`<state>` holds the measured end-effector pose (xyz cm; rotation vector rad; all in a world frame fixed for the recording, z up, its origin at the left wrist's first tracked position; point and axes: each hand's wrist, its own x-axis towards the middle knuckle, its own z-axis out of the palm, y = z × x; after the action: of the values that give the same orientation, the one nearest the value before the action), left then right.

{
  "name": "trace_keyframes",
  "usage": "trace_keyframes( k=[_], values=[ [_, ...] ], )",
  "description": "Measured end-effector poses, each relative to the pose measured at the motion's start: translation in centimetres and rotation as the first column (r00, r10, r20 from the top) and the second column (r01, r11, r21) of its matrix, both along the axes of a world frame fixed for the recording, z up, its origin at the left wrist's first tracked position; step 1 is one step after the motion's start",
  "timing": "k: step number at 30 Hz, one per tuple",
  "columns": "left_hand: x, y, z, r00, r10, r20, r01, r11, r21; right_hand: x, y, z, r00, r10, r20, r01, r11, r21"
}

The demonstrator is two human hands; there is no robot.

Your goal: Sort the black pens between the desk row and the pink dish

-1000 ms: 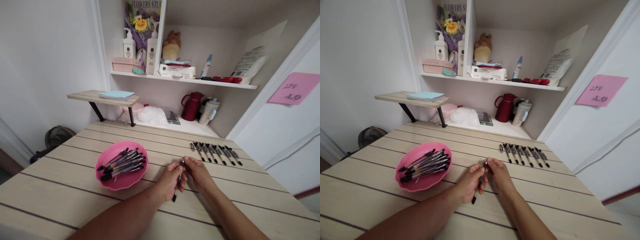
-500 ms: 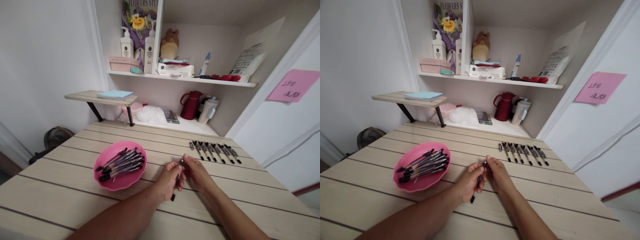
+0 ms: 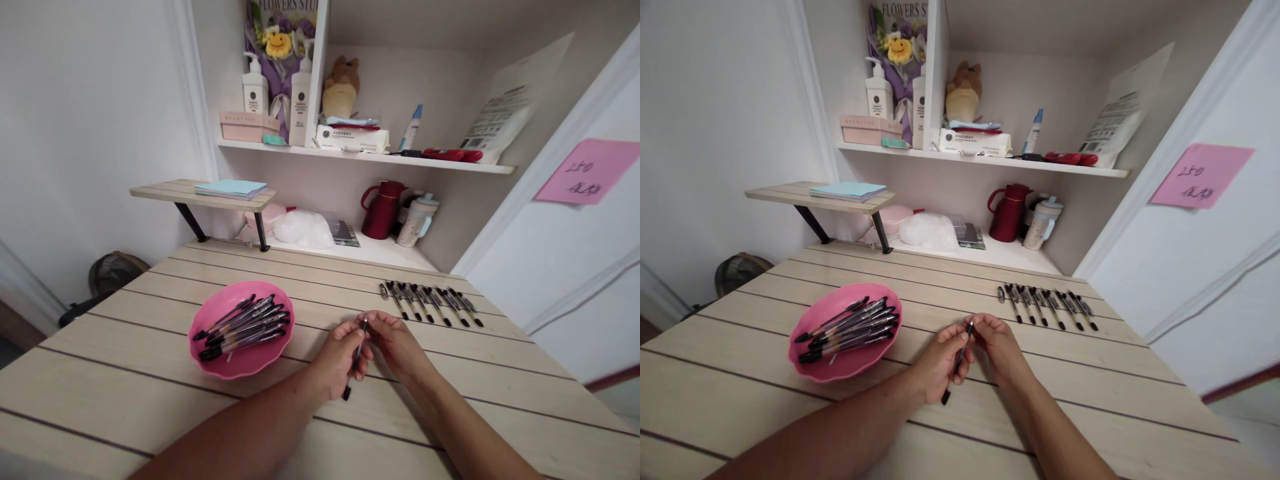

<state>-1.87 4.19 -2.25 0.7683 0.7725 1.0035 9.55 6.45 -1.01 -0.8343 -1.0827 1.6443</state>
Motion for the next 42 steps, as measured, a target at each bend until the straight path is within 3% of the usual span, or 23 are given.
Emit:
trace_keyframes(
  k=[5, 9, 14, 18, 35, 38, 42],
  values=[
    [0.0, 0.0, -0.1, 1.0, 0.006, 0.01, -0.006, 1.0, 0.014, 0.0, 0.0, 0.1, 0.998, 0.066, 0.002, -0.066, 0.997, -0.038],
    [0.0, 0.0, -0.1, 1.0, -0.006, 0.023, 0.005, 1.0, 0.021, 0.1, 0.1, 0.1, 1.0, 0.005, 0.005, -0.005, 1.0, 0.007],
    [0.0, 0.0, 0.0, 0.999, -0.004, 0.052, 0.002, 0.999, 0.032, -0.2, 0.0, 0.3, 0.998, 0.012, -0.068, -0.014, 1.0, -0.027],
    [0.0, -0.1, 0.1, 0.999, -0.003, 0.038, 0.002, 1.0, 0.019, -0.3, -0.1, 0.3, 1.0, -0.002, -0.021, 0.001, 0.999, -0.043],
    [-0.2, -0.1, 0.1, 0.998, -0.055, 0.038, 0.055, 0.998, 0.013, 1.8, 2.0, -0.1, 0.953, -0.23, -0.195, 0.216, 0.972, -0.089],
    [-0.3, -0.1, 0.2, 0.998, -0.057, 0.034, 0.057, 0.998, 0.009, 3.2, 3.0, -0.1, 0.933, -0.344, -0.102, 0.34, 0.939, -0.06],
    [-0.3, -0.2, 0.3, 0.998, -0.05, 0.031, 0.05, 0.999, 0.007, 5.8, 4.7, -0.7, 0.836, -0.509, 0.203, 0.512, 0.858, 0.041]
  ],
)
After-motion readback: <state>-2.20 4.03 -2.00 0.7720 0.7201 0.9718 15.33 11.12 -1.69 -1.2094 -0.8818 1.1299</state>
